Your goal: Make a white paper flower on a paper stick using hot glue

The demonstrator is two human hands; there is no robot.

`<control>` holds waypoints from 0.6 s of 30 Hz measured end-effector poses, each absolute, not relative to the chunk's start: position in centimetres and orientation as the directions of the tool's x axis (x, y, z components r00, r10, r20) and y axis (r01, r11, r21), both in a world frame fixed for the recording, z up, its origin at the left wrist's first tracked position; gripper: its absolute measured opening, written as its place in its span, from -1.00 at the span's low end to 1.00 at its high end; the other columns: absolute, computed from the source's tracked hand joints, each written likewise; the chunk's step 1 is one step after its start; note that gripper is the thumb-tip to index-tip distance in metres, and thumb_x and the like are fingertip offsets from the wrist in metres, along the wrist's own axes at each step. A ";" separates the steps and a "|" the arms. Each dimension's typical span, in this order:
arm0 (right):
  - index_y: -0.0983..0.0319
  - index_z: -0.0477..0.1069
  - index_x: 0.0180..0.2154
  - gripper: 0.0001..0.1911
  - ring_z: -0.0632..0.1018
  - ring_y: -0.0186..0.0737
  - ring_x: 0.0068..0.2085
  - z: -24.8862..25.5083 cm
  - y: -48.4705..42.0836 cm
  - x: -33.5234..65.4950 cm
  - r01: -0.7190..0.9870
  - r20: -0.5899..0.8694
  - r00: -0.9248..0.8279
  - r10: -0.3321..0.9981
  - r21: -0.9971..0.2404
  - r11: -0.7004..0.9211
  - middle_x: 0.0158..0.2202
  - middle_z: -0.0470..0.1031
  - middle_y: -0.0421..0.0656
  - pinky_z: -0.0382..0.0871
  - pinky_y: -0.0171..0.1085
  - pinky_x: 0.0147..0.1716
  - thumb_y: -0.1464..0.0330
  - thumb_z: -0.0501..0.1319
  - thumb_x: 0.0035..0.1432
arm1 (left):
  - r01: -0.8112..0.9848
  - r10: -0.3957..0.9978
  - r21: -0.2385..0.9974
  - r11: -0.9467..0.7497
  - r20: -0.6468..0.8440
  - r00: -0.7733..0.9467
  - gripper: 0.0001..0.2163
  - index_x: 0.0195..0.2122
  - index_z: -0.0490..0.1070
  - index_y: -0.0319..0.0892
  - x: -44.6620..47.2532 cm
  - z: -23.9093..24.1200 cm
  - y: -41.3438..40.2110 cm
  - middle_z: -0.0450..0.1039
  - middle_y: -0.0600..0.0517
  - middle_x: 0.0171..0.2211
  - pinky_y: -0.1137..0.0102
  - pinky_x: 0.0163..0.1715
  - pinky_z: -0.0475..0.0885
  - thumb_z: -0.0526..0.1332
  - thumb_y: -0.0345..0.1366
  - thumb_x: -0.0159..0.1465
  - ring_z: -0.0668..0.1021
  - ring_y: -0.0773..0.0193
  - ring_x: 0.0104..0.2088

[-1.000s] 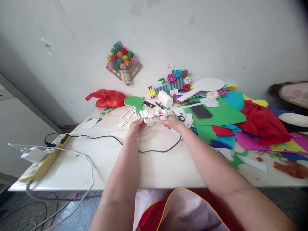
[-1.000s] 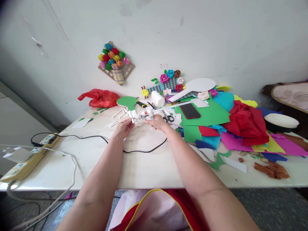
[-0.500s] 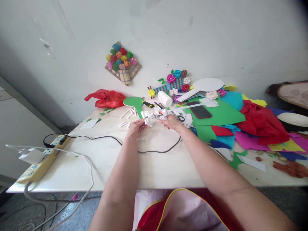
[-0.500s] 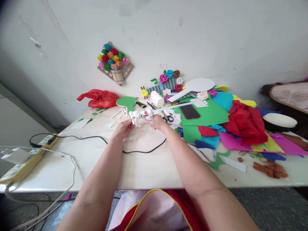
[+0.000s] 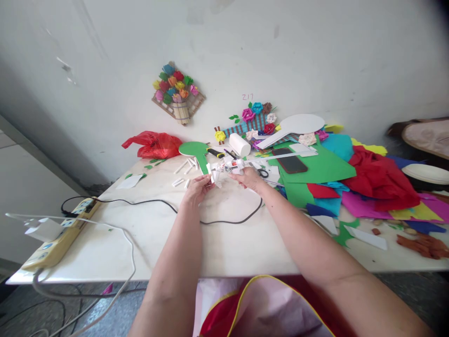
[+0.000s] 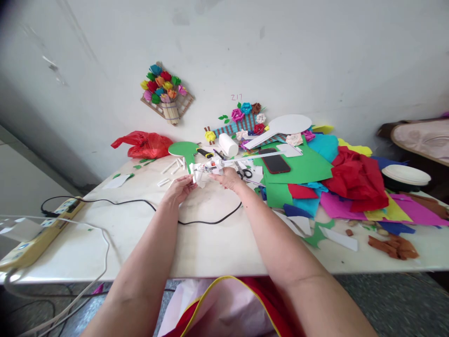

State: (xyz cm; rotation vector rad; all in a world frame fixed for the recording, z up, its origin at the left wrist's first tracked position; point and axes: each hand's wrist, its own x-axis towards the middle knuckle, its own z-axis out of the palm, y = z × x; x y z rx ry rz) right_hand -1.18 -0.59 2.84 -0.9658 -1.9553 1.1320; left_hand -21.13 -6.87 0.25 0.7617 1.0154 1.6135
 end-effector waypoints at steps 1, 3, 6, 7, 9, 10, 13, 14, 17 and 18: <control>0.30 0.31 -0.55 -0.66 0.27 -0.47 -0.73 2.8 -0.6 -1.2 0.256 0.181 -0.499 0.847 -0.904 0.343 -0.72 0.25 -0.28 0.17 -0.45 -0.77 0.14 0.26 -0.09 | -0.425 0.965 0.899 -0.106 -0.010 -0.263 -0.91 -0.47 0.45 -0.33 -21.2 0.2 -6.8 0.43 0.00 -0.55 0.45 -0.46 0.45 0.31 -0.45 -0.03 0.48 0.38 -0.54; 0.30 0.31 -0.55 -0.67 0.27 -0.47 -0.73 2.7 -0.6 -1.2 0.245 0.174 -0.500 0.849 -0.911 0.332 -0.72 0.25 -0.28 0.17 -0.45 -0.77 0.15 0.27 -0.09 | -0.418 0.963 0.902 -0.107 -0.010 -0.269 -0.91 -0.48 0.45 -0.32 -21.3 0.1 -6.8 0.43 0.00 -0.55 0.45 -0.46 0.45 0.31 -0.44 -0.03 0.48 0.39 -0.54; 0.30 0.31 -0.54 -0.68 0.27 -0.47 -0.72 2.7 -0.7 -1.3 0.243 0.166 -0.506 0.846 -0.914 0.325 -0.73 0.24 -0.29 0.16 -0.46 -0.78 0.17 0.27 -0.09 | -0.414 0.959 0.903 -0.116 -0.007 -0.284 -0.90 -0.48 0.44 -0.31 -21.3 0.1 -6.7 0.42 0.02 -0.55 0.45 -0.45 0.45 0.32 -0.43 -0.03 0.47 0.40 -0.54; 0.30 0.31 -0.54 -0.68 0.27 -0.47 -0.73 2.8 -0.7 -1.2 0.246 0.163 -0.508 0.846 -0.914 0.324 -0.73 0.23 -0.29 0.15 -0.46 -0.78 0.18 0.27 -0.09 | -0.413 0.958 0.903 -0.119 -0.004 -0.286 -0.90 -0.48 0.44 -0.31 -21.4 0.1 -6.7 0.42 0.02 -0.55 0.45 -0.45 0.45 0.32 -0.42 -0.03 0.47 0.40 -0.54; 0.31 0.30 -0.55 -0.68 0.26 -0.48 -0.73 2.8 -0.7 -1.2 0.252 0.157 -0.510 0.846 -0.913 0.322 -0.73 0.23 -0.29 0.15 -0.46 -0.78 0.18 0.27 -0.08 | -0.411 0.957 0.903 -0.128 0.003 -0.290 -0.90 -0.48 0.44 -0.32 -21.4 0.1 -6.7 0.41 0.02 -0.56 0.45 -0.45 0.45 0.32 -0.42 -0.03 0.47 0.40 -0.54; 0.31 0.30 -0.55 -0.67 0.26 -0.48 -0.73 2.8 -0.8 -1.2 0.257 0.155 -0.512 0.845 -0.911 0.322 -0.73 0.23 -0.29 0.15 -0.46 -0.78 0.17 0.27 -0.09 | -0.410 0.956 0.903 -0.131 0.006 -0.292 -0.89 -0.48 0.44 -0.32 -21.4 0.1 -6.7 0.41 0.02 -0.56 0.45 -0.45 0.45 0.32 -0.41 -0.03 0.47 0.40 -0.54; 0.31 0.30 -0.56 -0.66 0.26 -0.48 -0.74 2.8 -0.7 -1.2 0.268 0.152 -0.526 0.837 -0.904 0.333 -0.73 0.24 -0.29 0.15 -0.45 -0.78 0.16 0.27 -0.08 | -0.403 0.953 0.904 -0.144 0.017 -0.302 -0.89 -0.48 0.44 -0.33 -21.5 0.1 -6.7 0.41 0.02 -0.56 0.44 -0.44 0.45 0.32 -0.41 -0.04 0.47 0.40 -0.54; 0.31 0.30 -0.56 -0.66 0.25 -0.48 -0.74 2.8 -0.7 -1.2 0.271 0.152 -0.531 0.834 -0.902 0.337 -0.73 0.24 -0.29 0.15 -0.44 -0.78 0.16 0.27 -0.08 | -0.400 0.952 0.905 -0.147 0.020 -0.305 -0.89 -0.48 0.44 -0.33 -21.5 0.1 -6.7 0.40 0.03 -0.56 0.44 -0.45 0.45 0.32 -0.41 -0.04 0.47 0.40 -0.54; 0.31 0.31 -0.55 -0.65 0.25 -0.48 -0.74 2.8 -0.7 -1.3 0.274 0.143 -0.537 0.832 -0.902 0.333 -0.73 0.24 -0.29 0.15 -0.44 -0.78 0.14 0.28 -0.10 | -0.400 0.948 0.903 -0.157 0.024 -0.318 -0.88 -0.48 0.44 -0.32 -21.5 0.2 -6.8 0.40 0.04 -0.57 0.45 -0.46 0.44 0.32 -0.41 -0.05 0.46 0.40 -0.55; 0.31 0.31 -0.55 -0.64 0.25 -0.47 -0.74 2.7 -0.7 -1.3 0.275 0.139 -0.539 0.830 -0.903 0.330 -0.72 0.24 -0.29 0.15 -0.44 -0.78 0.14 0.28 -0.11 | -0.401 0.945 0.902 -0.161 0.024 -0.325 -0.88 -0.49 0.43 -0.32 -21.5 0.3 -6.8 0.40 0.04 -0.57 0.45 -0.46 0.44 0.33 -0.41 -0.05 0.46 0.41 -0.55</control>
